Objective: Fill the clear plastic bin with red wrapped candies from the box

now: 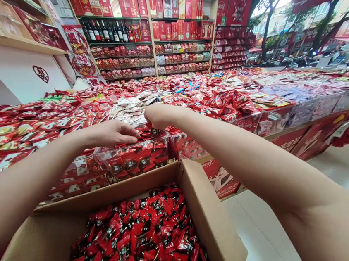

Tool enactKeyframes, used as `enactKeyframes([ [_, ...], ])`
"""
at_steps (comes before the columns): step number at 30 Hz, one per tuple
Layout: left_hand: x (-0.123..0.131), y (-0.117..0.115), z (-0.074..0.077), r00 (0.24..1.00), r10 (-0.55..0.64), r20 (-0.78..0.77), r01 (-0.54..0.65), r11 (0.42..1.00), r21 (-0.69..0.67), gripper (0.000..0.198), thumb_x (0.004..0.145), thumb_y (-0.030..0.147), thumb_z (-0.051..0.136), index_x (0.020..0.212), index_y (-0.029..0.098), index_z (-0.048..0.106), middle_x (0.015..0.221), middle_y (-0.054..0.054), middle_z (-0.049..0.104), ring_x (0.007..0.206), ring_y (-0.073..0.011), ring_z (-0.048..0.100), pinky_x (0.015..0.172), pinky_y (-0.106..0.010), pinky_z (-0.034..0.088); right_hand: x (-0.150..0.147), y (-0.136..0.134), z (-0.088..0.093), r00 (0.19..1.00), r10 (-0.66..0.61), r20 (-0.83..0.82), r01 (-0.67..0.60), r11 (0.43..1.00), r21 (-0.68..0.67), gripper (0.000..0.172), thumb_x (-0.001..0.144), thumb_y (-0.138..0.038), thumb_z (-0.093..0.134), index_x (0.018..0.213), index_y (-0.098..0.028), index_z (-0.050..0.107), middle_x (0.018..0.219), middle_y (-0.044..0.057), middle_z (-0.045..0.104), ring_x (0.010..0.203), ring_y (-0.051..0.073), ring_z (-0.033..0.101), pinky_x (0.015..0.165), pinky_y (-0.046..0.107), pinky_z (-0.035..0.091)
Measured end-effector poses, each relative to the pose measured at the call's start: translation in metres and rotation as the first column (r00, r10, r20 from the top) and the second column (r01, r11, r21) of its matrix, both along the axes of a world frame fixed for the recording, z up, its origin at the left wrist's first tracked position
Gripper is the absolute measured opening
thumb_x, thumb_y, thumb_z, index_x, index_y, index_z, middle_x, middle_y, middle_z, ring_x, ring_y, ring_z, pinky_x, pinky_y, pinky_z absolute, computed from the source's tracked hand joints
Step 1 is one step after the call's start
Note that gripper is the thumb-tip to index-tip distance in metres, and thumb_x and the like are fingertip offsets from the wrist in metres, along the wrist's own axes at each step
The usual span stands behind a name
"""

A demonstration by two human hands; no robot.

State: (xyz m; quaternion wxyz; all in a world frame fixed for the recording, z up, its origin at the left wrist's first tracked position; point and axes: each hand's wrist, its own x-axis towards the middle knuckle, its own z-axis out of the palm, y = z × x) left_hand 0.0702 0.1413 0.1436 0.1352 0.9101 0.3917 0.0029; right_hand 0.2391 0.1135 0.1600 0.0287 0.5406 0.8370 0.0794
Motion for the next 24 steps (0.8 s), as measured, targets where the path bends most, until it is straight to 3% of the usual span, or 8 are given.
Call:
enactKeyframes([
  [3, 0.009, 0.021, -0.003, 0.986, -0.065, -0.155, 0.032, 0.977, -0.209, 0.029, 0.063, 0.039, 0.061, 0.086, 0.022, 0.067, 0.077, 0.002, 0.07, 0.073, -0.0146, 0.059, 0.063, -0.02, 0.041, 0.003, -0.001, -0.004, 0.999, -0.008, -0.052, 0.007, 1.0, -0.018, 0.024, 0.071, -0.013, 0.052, 0.093, -0.013, 0.062, 0.085, 0.009, 0.063, 0.074, 0.016, 0.055, 0.059, 0.024, 0.038],
  [6, 0.015, 0.031, -0.011, 0.964, -0.1, -0.247, 0.024, 0.955, -0.294, 0.031, 0.056, 0.04, 0.067, 0.08, 0.022, 0.069, 0.073, 0.001, 0.069, 0.071, -0.0155, 0.058, 0.062, -0.021, 0.04, 0.004, -0.002, -0.008, 0.997, 0.024, -0.071, -0.025, 1.0, -0.005, 0.023, 0.072, -0.012, 0.051, 0.091, -0.012, 0.063, 0.084, 0.009, 0.063, 0.074, 0.016, 0.055, 0.059, 0.024, 0.038],
  [10, 0.019, 0.032, -0.018, 0.951, -0.112, -0.289, 0.015, 0.948, -0.318, 0.032, 0.054, 0.046, 0.067, 0.076, 0.022, 0.069, 0.07, 0.002, 0.068, 0.069, -0.0156, 0.055, 0.06, -0.022, 0.038, 0.006, -0.003, -0.013, 0.998, 0.05, -0.043, -0.05, 0.999, -0.006, 0.023, 0.071, -0.01, 0.05, 0.091, -0.01, 0.063, 0.084, 0.011, 0.063, 0.074, 0.018, 0.055, 0.056, 0.025, 0.036],
  [15, 0.02, 0.028, -0.02, 0.964, -0.1, -0.245, 0.018, 0.949, -0.314, 0.035, 0.061, 0.051, 0.06, 0.075, 0.019, 0.067, 0.063, 0.003, 0.062, 0.063, -0.013, 0.051, 0.057, -0.021, 0.036, 0.003, 0.001, -0.014, 0.991, 0.084, -0.102, -0.091, 0.994, -0.064, 0.025, 0.07, -0.009, 0.052, 0.092, -0.012, 0.062, 0.082, 0.009, 0.063, 0.071, 0.016, 0.054, 0.054, 0.023, 0.035],
  [24, 0.014, 0.027, -0.025, 0.983, -0.095, -0.155, 0.032, 0.931, -0.363, 0.035, 0.064, 0.049, 0.058, 0.074, 0.017, 0.064, 0.063, 0.002, 0.059, 0.057, -0.0114, 0.047, 0.053, -0.021, 0.035, -0.01, 0.034, -0.019, 0.99, 0.128, -0.059, -0.141, 0.908, -0.396, 0.031, 0.07, -0.012, 0.052, 0.1, -0.014, 0.058, 0.08, 0.004, 0.059, 0.062, 0.011, 0.05, 0.054, 0.022, 0.037],
])
